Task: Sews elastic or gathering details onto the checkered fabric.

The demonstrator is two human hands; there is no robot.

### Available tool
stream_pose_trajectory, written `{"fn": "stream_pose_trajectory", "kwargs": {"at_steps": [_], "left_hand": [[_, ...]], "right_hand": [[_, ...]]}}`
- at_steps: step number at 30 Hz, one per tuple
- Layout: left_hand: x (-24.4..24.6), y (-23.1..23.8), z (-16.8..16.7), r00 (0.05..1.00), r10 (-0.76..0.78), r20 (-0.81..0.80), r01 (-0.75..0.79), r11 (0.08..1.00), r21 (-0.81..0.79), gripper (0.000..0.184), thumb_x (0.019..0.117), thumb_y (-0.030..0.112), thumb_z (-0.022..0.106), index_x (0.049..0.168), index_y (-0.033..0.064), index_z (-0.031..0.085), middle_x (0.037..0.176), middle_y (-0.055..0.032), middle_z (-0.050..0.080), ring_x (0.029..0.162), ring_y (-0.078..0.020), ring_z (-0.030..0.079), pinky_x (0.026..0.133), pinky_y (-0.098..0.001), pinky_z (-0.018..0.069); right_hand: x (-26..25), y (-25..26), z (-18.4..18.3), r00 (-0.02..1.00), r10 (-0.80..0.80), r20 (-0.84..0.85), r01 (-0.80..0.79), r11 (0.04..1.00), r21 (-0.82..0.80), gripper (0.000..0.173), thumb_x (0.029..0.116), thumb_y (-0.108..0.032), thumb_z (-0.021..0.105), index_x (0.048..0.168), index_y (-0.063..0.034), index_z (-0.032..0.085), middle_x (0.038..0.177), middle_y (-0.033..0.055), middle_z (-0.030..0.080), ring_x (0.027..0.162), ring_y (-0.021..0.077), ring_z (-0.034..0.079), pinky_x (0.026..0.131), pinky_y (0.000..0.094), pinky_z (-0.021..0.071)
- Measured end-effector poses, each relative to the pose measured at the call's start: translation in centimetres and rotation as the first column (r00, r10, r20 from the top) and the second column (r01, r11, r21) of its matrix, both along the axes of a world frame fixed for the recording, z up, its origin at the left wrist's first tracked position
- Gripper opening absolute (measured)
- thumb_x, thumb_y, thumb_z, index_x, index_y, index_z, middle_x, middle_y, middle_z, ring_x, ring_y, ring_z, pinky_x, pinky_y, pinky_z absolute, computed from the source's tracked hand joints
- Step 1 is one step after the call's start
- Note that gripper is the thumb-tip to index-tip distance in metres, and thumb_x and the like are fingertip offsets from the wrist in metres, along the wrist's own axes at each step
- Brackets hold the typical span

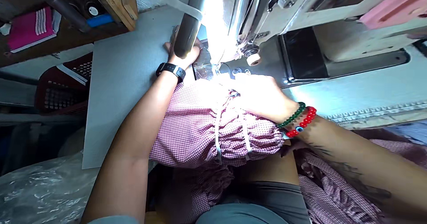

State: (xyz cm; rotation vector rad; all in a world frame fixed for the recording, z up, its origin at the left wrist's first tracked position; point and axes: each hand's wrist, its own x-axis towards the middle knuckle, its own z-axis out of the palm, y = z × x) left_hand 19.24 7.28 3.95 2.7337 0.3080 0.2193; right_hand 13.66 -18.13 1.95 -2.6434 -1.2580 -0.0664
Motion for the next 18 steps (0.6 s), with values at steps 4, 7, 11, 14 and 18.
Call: {"fn": "stream_pose_trajectory", "kwargs": {"at_steps": [4, 7, 11, 14, 18], "left_hand": [[-1.8, -2.1, 1.4, 0.989, -0.146, 0.024, 0.146, 0.989, 0.008, 0.022, 0.0852, 0.014, 0.064, 0.104, 0.0146, 0.076, 0.119, -0.0107, 0.07, 0.121, -0.0267, 0.059, 0.098, -0.0562, 0.0379], [-4.1, -2.2, 1.3, 0.955, -0.296, 0.014, 0.29, 0.924, -0.249, 0.013, 0.0908, 0.013, 0.068, 0.097, 0.0044, 0.075, 0.126, -0.0111, 0.065, 0.123, -0.019, 0.057, 0.104, -0.0447, 0.0432], [-5.1, -2.1, 0.2, 0.937, -0.35, 0.01, 0.339, 0.901, -0.271, 0.017, 0.0935, 0.024, 0.072, 0.094, 0.0076, 0.077, 0.129, -0.01, 0.064, 0.126, -0.0213, 0.052, 0.103, -0.0558, 0.0317], [-4.8, -2.1, 0.1, 0.929, -0.368, 0.031, 0.364, 0.899, -0.245, 0.016, 0.0944, 0.02, 0.071, 0.092, 0.0047, 0.075, 0.114, -0.0108, 0.069, 0.116, -0.0218, 0.058, 0.102, -0.0559, 0.0321], [-4.4, -1.4, -0.5, 0.868, -0.48, 0.125, 0.494, 0.861, -0.125, 0.021, 0.0935, 0.02, 0.067, 0.084, 0.0029, 0.073, 0.109, -0.0151, 0.068, 0.118, -0.028, 0.056, 0.102, -0.0561, 0.0299]], "right_hand": [[0.1, -0.3, 0.0, 1.0, 0.012, -0.024, -0.011, 0.999, 0.034, 0.041, 0.0838, -0.021, 0.066, 0.125, -0.0208, 0.073, 0.097, 0.0141, 0.066, 0.085, 0.035, 0.068, 0.061, 0.0523, 0.0504], [0.2, -0.3, -0.4, 1.0, 0.028, 0.001, -0.028, 0.997, 0.071, 0.038, 0.0815, -0.02, 0.066, 0.119, -0.0158, 0.075, 0.094, 0.0151, 0.066, 0.082, 0.0368, 0.068, 0.058, 0.0534, 0.0493], [0.1, -0.3, -0.5, 0.999, 0.03, 0.017, -0.031, 0.995, 0.097, 0.038, 0.0829, -0.021, 0.063, 0.119, -0.0155, 0.074, 0.091, 0.0143, 0.064, 0.08, 0.0364, 0.067, 0.056, 0.0534, 0.0478], [0.2, -0.3, -0.7, 0.999, 0.031, 0.026, -0.034, 0.994, 0.101, 0.038, 0.0827, -0.022, 0.064, 0.119, -0.0142, 0.074, 0.092, 0.0151, 0.065, 0.081, 0.0371, 0.067, 0.058, 0.0545, 0.0482], [0.2, -0.3, -0.6, 0.999, 0.031, 0.017, -0.033, 0.995, 0.095, 0.037, 0.0809, -0.019, 0.066, 0.117, -0.0152, 0.074, 0.092, 0.0139, 0.064, 0.082, 0.0361, 0.067, 0.058, 0.0538, 0.0478]]}}
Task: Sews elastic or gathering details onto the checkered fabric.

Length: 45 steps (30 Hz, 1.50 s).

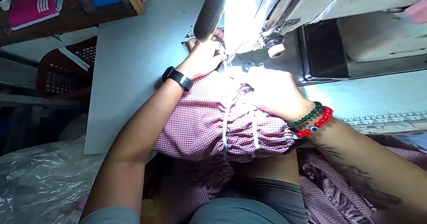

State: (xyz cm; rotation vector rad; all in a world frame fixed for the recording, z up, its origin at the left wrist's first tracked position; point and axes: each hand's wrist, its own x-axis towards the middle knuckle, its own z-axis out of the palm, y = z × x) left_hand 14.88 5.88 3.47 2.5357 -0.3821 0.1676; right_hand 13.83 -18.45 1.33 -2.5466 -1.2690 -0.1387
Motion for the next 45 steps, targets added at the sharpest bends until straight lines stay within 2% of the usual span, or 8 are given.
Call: {"fn": "stream_pose_trajectory", "kwargs": {"at_steps": [6, 11, 29, 34, 38, 41, 43, 45], "left_hand": [[0.5, 0.0, -0.3, 0.997, -0.053, 0.062, 0.04, 0.979, 0.199, 0.032, 0.094, 0.031, 0.059, 0.086, 0.0041, 0.073, 0.102, -0.0157, 0.069, 0.12, -0.0347, 0.056, 0.105, -0.061, 0.0254], [0.8, 0.3, 0.0, 0.995, -0.086, 0.048, 0.072, 0.967, 0.245, 0.035, 0.0952, 0.034, 0.058, 0.078, 0.0046, 0.067, 0.085, -0.012, 0.065, 0.098, -0.0304, 0.061, 0.103, -0.06, 0.0254], [0.5, 0.0, -0.7, 0.991, 0.014, 0.135, -0.048, 0.967, 0.251, 0.031, 0.0918, 0.037, 0.06, 0.08, 0.0107, 0.072, 0.09, -0.0088, 0.071, 0.113, -0.0309, 0.06, 0.105, -0.0582, 0.0249], [2.7, 3.4, 0.7, 0.966, 0.184, 0.181, -0.231, 0.93, 0.288, 0.022, 0.0936, 0.03, 0.062, 0.1, 0.0149, 0.077, 0.152, -0.0172, 0.049, 0.144, -0.0393, 0.037, 0.115, -0.0631, 0.0232], [-0.9, 5.1, 3.5, 0.919, 0.321, 0.229, -0.376, 0.89, 0.258, 0.021, 0.0932, 0.021, 0.058, 0.103, 0.014, 0.075, 0.138, -0.011, 0.059, 0.131, -0.0306, 0.051, 0.109, -0.0578, 0.0296], [-6.7, 1.6, 2.9, 0.905, 0.012, 0.426, -0.063, 0.993, 0.105, 0.019, 0.0957, 0.016, 0.06, 0.097, 0.0048, 0.075, 0.098, -0.0127, 0.071, 0.097, -0.0262, 0.066, 0.09, -0.0457, 0.0481], [-9.5, -0.7, 0.9, 0.912, -0.191, 0.363, 0.167, 0.981, 0.097, 0.025, 0.0955, 0.019, 0.06, 0.106, 0.0035, 0.076, 0.105, -0.0119, 0.073, 0.105, -0.025, 0.067, 0.095, -0.041, 0.0518], [-11.1, -2.0, -1.1, 0.961, -0.15, 0.232, 0.122, 0.984, 0.133, 0.027, 0.098, 0.022, 0.06, 0.113, 0.0044, 0.074, 0.118, -0.0114, 0.07, 0.112, -0.0252, 0.064, 0.097, -0.0408, 0.0509]], "right_hand": [[0.0, 0.1, 0.2, 1.0, -0.006, -0.019, 0.005, 1.0, -0.009, 0.041, 0.0817, -0.021, 0.066, 0.122, -0.0164, 0.074, 0.094, 0.0146, 0.065, 0.083, 0.0369, 0.067, 0.058, 0.0551, 0.0482], [-0.2, 0.1, 0.4, 1.0, -0.007, -0.025, 0.007, 1.0, -0.01, 0.047, 0.0828, -0.018, 0.063, 0.129, -0.0186, 0.071, 0.096, 0.0163, 0.065, 0.084, 0.0382, 0.067, 0.059, 0.0556, 0.0481], [-0.2, 0.0, 0.2, 1.0, -0.006, -0.014, 0.006, 1.0, 0.012, 0.043, 0.0825, -0.018, 0.065, 0.125, -0.0189, 0.073, 0.094, 0.014, 0.065, 0.083, 0.0359, 0.067, 0.059, 0.0546, 0.0482], [-0.6, -0.4, 0.1, 1.0, -0.007, -0.019, 0.007, 1.0, 0.029, 0.043, 0.0849, -0.018, 0.066, 0.128, -0.0186, 0.072, 0.098, 0.0148, 0.066, 0.083, 0.0364, 0.066, 0.059, 0.0561, 0.0479], [-0.3, -0.1, 0.6, 0.998, -0.022, -0.057, 0.025, 0.998, 0.051, 0.048, 0.0828, -0.017, 0.069, 0.131, -0.022, 0.071, 0.102, 0.0151, 0.069, 0.087, 0.0374, 0.069, 0.063, 0.058, 0.0497], [0.1, -0.1, 0.5, 0.995, -0.03, -0.098, 0.042, 0.992, 0.116, 0.038, 0.0855, -0.015, 0.071, 0.124, -0.0152, 0.073, 0.103, 0.0152, 0.071, 0.09, 0.0383, 0.07, 0.068, 0.0606, 0.0518], [0.3, -0.2, 0.6, 0.989, -0.052, -0.139, 0.071, 0.988, 0.135, 0.037, 0.0863, -0.018, 0.07, 0.124, -0.0149, 0.071, 0.104, 0.0144, 0.074, 0.091, 0.0375, 0.071, 0.07, 0.0611, 0.0526], [0.4, -0.6, 0.4, 0.983, -0.061, -0.175, 0.091, 0.982, 0.167, 0.033, 0.0882, -0.018, 0.071, 0.12, -0.0115, 0.066, 0.092, 0.0152, 0.071, 0.082, 0.0375, 0.07, 0.066, 0.0604, 0.0519]]}}
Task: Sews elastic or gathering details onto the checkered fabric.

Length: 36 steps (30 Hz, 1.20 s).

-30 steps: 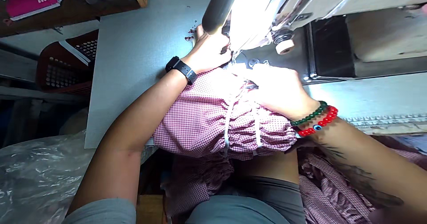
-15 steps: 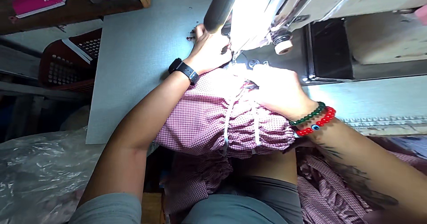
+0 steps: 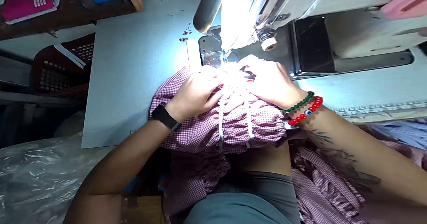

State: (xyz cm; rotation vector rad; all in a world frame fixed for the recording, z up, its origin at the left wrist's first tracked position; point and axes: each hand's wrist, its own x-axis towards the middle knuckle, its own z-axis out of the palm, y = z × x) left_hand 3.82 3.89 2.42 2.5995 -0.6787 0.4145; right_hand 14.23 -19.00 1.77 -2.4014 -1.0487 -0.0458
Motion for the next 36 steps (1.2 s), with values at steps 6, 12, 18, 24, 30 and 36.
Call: {"fn": "stream_pose_trajectory", "kwargs": {"at_steps": [6, 12, 18, 24, 30, 36], "left_hand": [[-0.5, -2.5, 0.2, 0.941, 0.329, -0.082, -0.318, 0.941, 0.118, 0.035, 0.0992, 0.03, 0.061, 0.113, -0.0001, 0.072, 0.117, -0.0177, 0.064, 0.111, -0.033, 0.063, 0.092, -0.0456, 0.0539], [-0.9, -3.3, 0.9, 0.931, 0.359, -0.06, -0.342, 0.919, 0.196, 0.033, 0.0985, 0.03, 0.061, 0.111, 0.0014, 0.073, 0.113, -0.0178, 0.065, 0.109, -0.0345, 0.064, 0.089, -0.0471, 0.054], [-1.6, -2.6, -0.5, 0.981, 0.19, 0.026, -0.192, 0.966, 0.171, 0.028, 0.1035, 0.024, 0.055, 0.117, 0.0087, 0.075, 0.116, -0.0114, 0.071, 0.11, -0.0269, 0.066, 0.098, -0.0442, 0.05], [-1.1, -4.0, 0.1, 0.939, 0.341, -0.049, -0.324, 0.922, 0.215, 0.032, 0.1016, 0.025, 0.056, 0.115, -0.0002, 0.071, 0.111, -0.015, 0.067, 0.101, -0.029, 0.067, 0.085, -0.0425, 0.0561], [-1.0, -4.4, 1.2, 0.935, 0.351, -0.047, -0.331, 0.913, 0.24, 0.027, 0.0991, 0.023, 0.059, 0.103, -0.0008, 0.071, 0.101, -0.014, 0.062, 0.087, -0.0279, 0.066, 0.07, -0.0411, 0.0559], [-1.4, -2.8, -0.2, 0.987, 0.16, 0.031, -0.163, 0.964, 0.209, 0.032, 0.1043, 0.022, 0.052, 0.125, 0.0076, 0.072, 0.131, -0.0113, 0.068, 0.127, -0.0266, 0.06, 0.112, -0.0475, 0.0388]], "right_hand": [[0.6, -2.2, -0.5, 0.991, 0.129, 0.043, -0.133, 0.987, 0.093, 0.028, 0.086, -0.01, 0.064, 0.111, -0.0132, 0.077, 0.1, 0.0109, 0.07, 0.088, 0.0301, 0.069, 0.07, 0.0555, 0.0535], [0.9, -1.6, 0.4, 0.958, 0.256, 0.126, -0.233, 0.957, -0.172, 0.042, 0.0859, -0.01, 0.061, 0.122, -0.0241, 0.077, 0.094, 0.0116, 0.063, 0.077, 0.0314, 0.064, 0.061, 0.0512, 0.0485], [1.3, -0.9, 0.7, 0.966, 0.236, 0.102, -0.21, 0.954, -0.215, 0.043, 0.0856, -0.01, 0.062, 0.121, -0.028, 0.077, 0.094, 0.0106, 0.064, 0.078, 0.0308, 0.066, 0.06, 0.0511, 0.0484], [1.1, -2.1, -1.1, 0.968, 0.204, 0.148, -0.217, 0.973, 0.075, 0.038, 0.081, -0.012, 0.064, 0.116, -0.0153, 0.077, 0.091, 0.0111, 0.066, 0.077, 0.0288, 0.066, 0.061, 0.0496, 0.0506], [1.0, -1.3, 0.3, 0.942, 0.293, 0.161, -0.277, 0.954, -0.117, 0.043, 0.0805, -0.008, 0.062, 0.117, -0.0254, 0.079, 0.086, 0.0117, 0.062, 0.069, 0.0314, 0.063, 0.054, 0.0502, 0.0459], [1.3, -0.6, 0.9, 0.955, 0.269, 0.128, -0.239, 0.949, -0.207, 0.036, 0.0843, -0.009, 0.063, 0.114, -0.0215, 0.079, 0.091, 0.0122, 0.066, 0.074, 0.0322, 0.066, 0.055, 0.0509, 0.0471]]}}
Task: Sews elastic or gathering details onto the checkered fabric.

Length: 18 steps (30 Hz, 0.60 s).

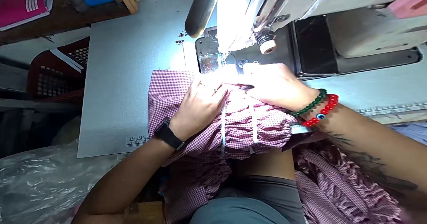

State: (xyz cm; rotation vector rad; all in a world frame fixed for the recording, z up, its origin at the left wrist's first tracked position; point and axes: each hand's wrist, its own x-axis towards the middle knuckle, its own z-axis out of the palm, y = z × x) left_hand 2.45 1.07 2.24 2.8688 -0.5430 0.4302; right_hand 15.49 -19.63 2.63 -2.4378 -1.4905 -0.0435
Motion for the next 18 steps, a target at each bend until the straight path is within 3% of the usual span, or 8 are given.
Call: {"fn": "stream_pose_trajectory", "kwargs": {"at_steps": [2, 6, 8, 11, 14, 18], "left_hand": [[-0.2, 0.0, -0.3, 0.995, 0.018, -0.102, -0.015, 0.999, 0.034, 0.042, 0.1074, 0.027, 0.045, 0.143, 0.0104, 0.061, 0.15, -0.0098, 0.057, 0.139, -0.0255, 0.052, 0.115, -0.0498, 0.0348], [0.8, 0.0, -0.1, 0.987, 0.068, -0.142, -0.06, 0.996, 0.062, 0.044, 0.1077, 0.032, 0.043, 0.14, 0.0099, 0.063, 0.149, -0.0113, 0.056, 0.139, -0.0288, 0.05, 0.108, -0.0549, 0.0371], [1.9, -0.1, -0.1, 0.984, 0.096, -0.152, -0.083, 0.993, 0.09, 0.044, 0.1077, 0.032, 0.043, 0.14, 0.01, 0.061, 0.149, -0.0108, 0.055, 0.138, -0.0293, 0.05, 0.107, -0.0542, 0.0378], [2.6, -0.6, -0.1, 0.98, 0.122, -0.157, -0.109, 0.99, 0.091, 0.042, 0.1072, 0.029, 0.045, 0.14, 0.0077, 0.061, 0.152, -0.0142, 0.052, 0.136, -0.0324, 0.051, 0.105, -0.0547, 0.0389], [2.4, -0.8, -0.2, 0.979, 0.131, -0.158, -0.119, 0.99, 0.081, 0.044, 0.1073, 0.026, 0.043, 0.144, 0.0073, 0.058, 0.158, -0.0124, 0.045, 0.137, -0.0313, 0.051, 0.102, -0.0553, 0.0389], [2.5, -1.0, 0.3, 0.973, 0.134, -0.189, -0.113, 0.987, 0.117, 0.042, 0.1069, 0.023, 0.041, 0.142, 0.0093, 0.059, 0.156, -0.0116, 0.048, 0.135, -0.0311, 0.051, 0.098, -0.0527, 0.0392]], "right_hand": [[0.0, 0.2, 0.1, 1.0, -0.023, -0.001, 0.023, 0.999, -0.023, 0.041, 0.0855, -0.008, 0.066, 0.121, -0.0255, 0.077, 0.094, 0.013, 0.067, 0.075, 0.0336, 0.066, 0.057, 0.0518, 0.0485], [1.1, 1.1, 0.7, 0.994, -0.109, -0.03, 0.102, 0.981, -0.165, 0.049, 0.0906, -0.01, 0.065, 0.134, -0.0338, 0.069, 0.1, 0.0131, 0.066, 0.085, 0.0356, 0.067, 0.065, 0.0547, 0.0506], [1.5, 1.6, 1.1, 0.984, -0.17, -0.046, 0.156, 0.962, -0.224, 0.041, 0.0929, -0.014, 0.067, 0.131, -0.0301, 0.069, 0.1, 0.016, 0.067, 0.087, 0.0387, 0.067, 0.067, 0.0579, 0.0501], [1.8, 1.8, 1.1, 0.976, -0.213, -0.048, 0.199, 0.958, -0.206, 0.049, 0.094, -0.015, 0.068, 0.136, -0.0403, 0.066, 0.104, 0.0169, 0.07, 0.09, 0.0398, 0.068, 0.07, 0.0599, 0.0496], [1.8, 1.5, 0.8, 0.981, -0.186, -0.054, 0.179, 0.977, -0.114, 0.053, 0.0914, -0.01, 0.068, 0.136, -0.0396, 0.067, 0.099, 0.0188, 0.069, 0.088, 0.0415, 0.067, 0.07, 0.0603, 0.048], [1.8, 1.2, 0.6, 0.985, -0.168, -0.047, 0.162, 0.98, -0.114, 0.046, 0.0916, -0.008, 0.067, 0.132, -0.0308, 0.07, 0.097, 0.0185, 0.069, 0.088, 0.0411, 0.067, 0.07, 0.0603, 0.0484]]}}
